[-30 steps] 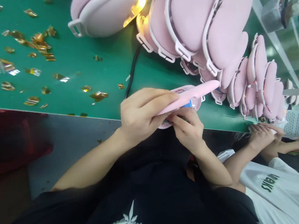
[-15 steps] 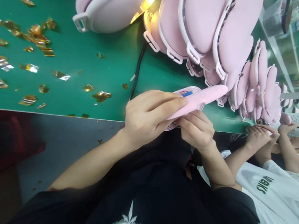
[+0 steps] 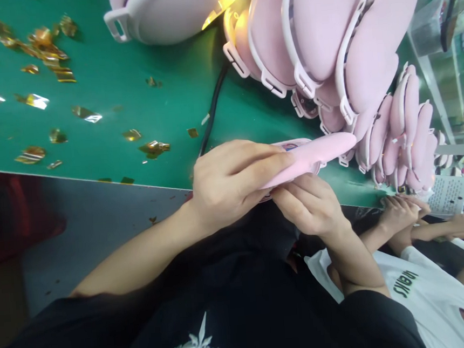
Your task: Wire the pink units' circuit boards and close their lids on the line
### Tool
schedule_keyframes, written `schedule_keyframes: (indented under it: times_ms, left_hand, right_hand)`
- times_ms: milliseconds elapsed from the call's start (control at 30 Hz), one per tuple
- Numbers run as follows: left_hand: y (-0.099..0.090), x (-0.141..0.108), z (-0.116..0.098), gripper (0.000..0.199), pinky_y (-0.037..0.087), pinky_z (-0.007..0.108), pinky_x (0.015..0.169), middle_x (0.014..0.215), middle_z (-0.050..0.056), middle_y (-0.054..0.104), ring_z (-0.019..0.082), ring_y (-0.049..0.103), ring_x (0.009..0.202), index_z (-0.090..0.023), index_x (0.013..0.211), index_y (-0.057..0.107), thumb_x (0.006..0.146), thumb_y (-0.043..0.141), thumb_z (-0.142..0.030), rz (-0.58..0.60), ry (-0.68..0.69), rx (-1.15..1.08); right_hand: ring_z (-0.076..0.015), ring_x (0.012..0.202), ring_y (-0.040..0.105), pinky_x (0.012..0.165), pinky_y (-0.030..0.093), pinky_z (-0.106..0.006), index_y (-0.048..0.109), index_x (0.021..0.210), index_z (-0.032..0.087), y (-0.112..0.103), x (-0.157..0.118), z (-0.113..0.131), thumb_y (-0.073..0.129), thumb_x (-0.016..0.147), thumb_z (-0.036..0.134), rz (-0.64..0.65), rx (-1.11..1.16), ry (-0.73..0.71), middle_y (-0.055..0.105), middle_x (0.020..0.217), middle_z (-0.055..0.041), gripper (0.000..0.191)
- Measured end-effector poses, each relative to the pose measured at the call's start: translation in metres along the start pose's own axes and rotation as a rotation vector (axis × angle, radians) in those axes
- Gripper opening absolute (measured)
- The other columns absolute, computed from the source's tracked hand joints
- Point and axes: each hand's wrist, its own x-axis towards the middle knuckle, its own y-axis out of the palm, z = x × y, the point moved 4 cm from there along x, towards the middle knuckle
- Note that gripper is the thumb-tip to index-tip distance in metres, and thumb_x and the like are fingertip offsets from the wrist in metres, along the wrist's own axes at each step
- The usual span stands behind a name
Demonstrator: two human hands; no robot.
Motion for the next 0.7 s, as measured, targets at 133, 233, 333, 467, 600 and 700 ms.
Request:
schedule_keyframes:
  times_ms: [133, 233, 333, 467, 600, 700]
  left_hand:
    - [0.000, 0.001, 0.000, 0.017, 0.065, 0.031, 0.096, 0.120, 0.011, 0.082, 0.022, 0.080, 0.114, -0.015, 0.124, 0.073, 0.107, 0.069, -0.016, 0.014, -0.004, -0.015]
    - [0.000, 0.000, 0.000, 0.018, 0.065, 0.031, 0.094, 0.117, 0.010, 0.083, 0.021, 0.080, 0.112, -0.015, 0.123, 0.074, 0.106, 0.070, -0.014, -0.013, 0.004, -0.012]
    - [0.001, 0.000, 0.000, 0.017, 0.065, 0.030, 0.094, 0.116, 0.010, 0.083, 0.021, 0.080, 0.111, -0.014, 0.122, 0.074, 0.105, 0.072, -0.014, -0.035, 0.006, -0.003]
    - [0.001, -0.002, 0.001, 0.018, 0.066, 0.030, 0.093, 0.118, 0.010, 0.083, 0.021, 0.080, 0.111, -0.015, 0.122, 0.074, 0.104, 0.073, -0.014, -0.041, -0.003, -0.012]
    - [0.000, -0.002, 0.001, 0.022, 0.066, 0.031, 0.094, 0.118, 0.012, 0.082, 0.022, 0.081, 0.110, -0.014, 0.124, 0.074, 0.102, 0.077, -0.014, -0.042, -0.003, -0.018]
    - [0.000, 0.000, 0.000, 0.021, 0.066, 0.031, 0.093, 0.117, 0.010, 0.083, 0.021, 0.081, 0.110, -0.015, 0.124, 0.073, 0.103, 0.076, -0.016, -0.027, -0.001, 0.004]
  right_hand:
    - [-0.0193, 0.090, 0.076, 0.079, 0.065, -0.034, 0.068, 0.113, 0.012, 0.000, -0.002, -0.004, 0.073, 0.099, 0.006, 0.024, 0.024, 0.039, 0.083, 0.096, -0.0068, 0.016]
    - [-0.0192, 0.083, 0.074, 0.073, 0.064, -0.035, 0.067, 0.116, 0.013, -0.001, -0.001, -0.004, 0.070, 0.100, 0.006, 0.080, -0.001, 0.088, 0.082, 0.094, -0.0065, 0.017]
    - [-0.0195, 0.078, 0.070, 0.071, 0.062, -0.035, 0.067, 0.117, 0.011, -0.005, 0.008, -0.002, 0.066, 0.102, 0.007, 0.174, -0.043, 0.126, 0.079, 0.089, -0.0058, 0.015]
    - [-0.0188, 0.076, 0.068, 0.072, 0.060, -0.034, 0.068, 0.104, 0.014, -0.008, 0.023, 0.002, 0.061, 0.105, 0.007, 0.280, -0.081, 0.172, 0.074, 0.081, -0.0030, 0.009]
    - [-0.0181, 0.078, 0.070, 0.074, 0.060, -0.033, 0.071, 0.101, 0.014, -0.005, 0.022, 0.010, 0.061, 0.106, 0.007, 0.259, -0.181, 0.138, 0.076, 0.082, -0.0041, 0.013]
    - [-0.0192, 0.092, 0.076, 0.086, 0.065, -0.032, 0.075, 0.111, 0.011, 0.000, 0.006, 0.023, 0.068, 0.103, 0.008, 0.149, -0.249, 0.077, 0.084, 0.096, -0.0084, 0.011]
